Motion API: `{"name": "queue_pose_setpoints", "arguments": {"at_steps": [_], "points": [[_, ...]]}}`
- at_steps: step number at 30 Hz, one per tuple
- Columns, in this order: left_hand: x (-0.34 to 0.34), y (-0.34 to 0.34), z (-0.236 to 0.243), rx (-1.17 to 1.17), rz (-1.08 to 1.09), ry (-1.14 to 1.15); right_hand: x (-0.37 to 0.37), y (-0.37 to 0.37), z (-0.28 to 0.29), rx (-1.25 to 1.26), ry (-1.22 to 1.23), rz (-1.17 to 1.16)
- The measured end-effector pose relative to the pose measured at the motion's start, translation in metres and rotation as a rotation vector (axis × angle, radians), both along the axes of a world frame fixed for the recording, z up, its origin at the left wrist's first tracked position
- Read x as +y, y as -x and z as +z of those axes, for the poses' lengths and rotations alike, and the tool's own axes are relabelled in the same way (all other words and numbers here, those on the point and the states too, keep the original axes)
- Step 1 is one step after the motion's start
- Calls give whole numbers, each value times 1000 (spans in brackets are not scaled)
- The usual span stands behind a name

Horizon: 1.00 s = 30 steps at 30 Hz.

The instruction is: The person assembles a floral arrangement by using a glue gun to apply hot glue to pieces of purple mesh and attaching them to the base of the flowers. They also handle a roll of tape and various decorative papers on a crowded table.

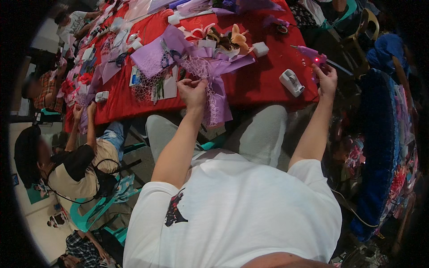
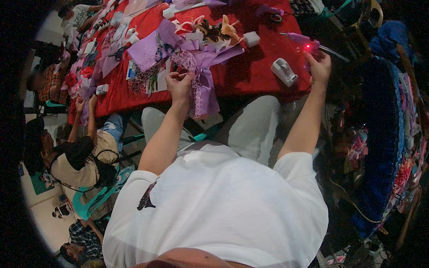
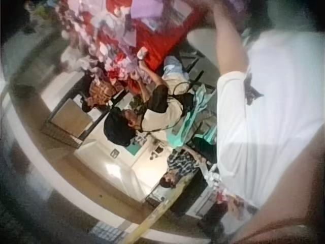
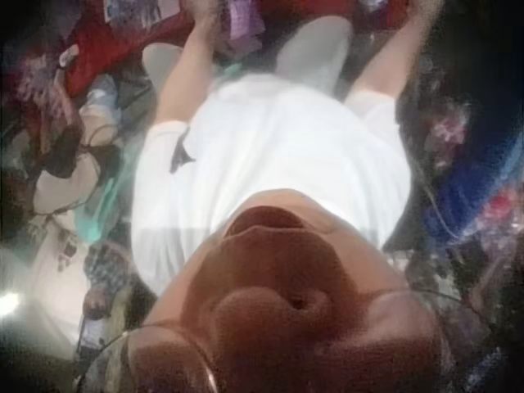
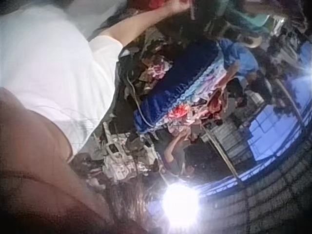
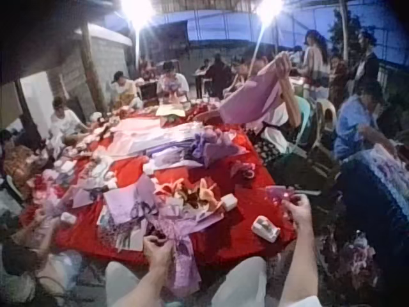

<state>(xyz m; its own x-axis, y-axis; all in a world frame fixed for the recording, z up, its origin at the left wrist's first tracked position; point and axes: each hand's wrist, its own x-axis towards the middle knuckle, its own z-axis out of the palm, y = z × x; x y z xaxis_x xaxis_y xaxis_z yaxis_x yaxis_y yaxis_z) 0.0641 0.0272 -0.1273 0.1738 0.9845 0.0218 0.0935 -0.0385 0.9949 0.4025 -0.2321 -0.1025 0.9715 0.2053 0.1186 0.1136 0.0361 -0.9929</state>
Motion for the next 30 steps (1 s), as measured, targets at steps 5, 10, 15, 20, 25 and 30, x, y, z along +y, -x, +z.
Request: {"name": "queue_pose_setpoints", "arguments": {"at_steps": [5,10,15,20,25,30], "points": [[3,2,4,-337,25,68,15,96,60,207,-305,339],[11,4,13,-285,18,66,53,158,59,304,-185,514],[12,6,16,-275,16,129,85,190,58,272,96,711],[15,13,19,-307,-99,86,99,215,53,195,67,641],[16,18,49,-624,-400,236,101,228,71,214,18,590],[14,21,71,-694,-501,325,94,242,97,135,-69,648]]}}
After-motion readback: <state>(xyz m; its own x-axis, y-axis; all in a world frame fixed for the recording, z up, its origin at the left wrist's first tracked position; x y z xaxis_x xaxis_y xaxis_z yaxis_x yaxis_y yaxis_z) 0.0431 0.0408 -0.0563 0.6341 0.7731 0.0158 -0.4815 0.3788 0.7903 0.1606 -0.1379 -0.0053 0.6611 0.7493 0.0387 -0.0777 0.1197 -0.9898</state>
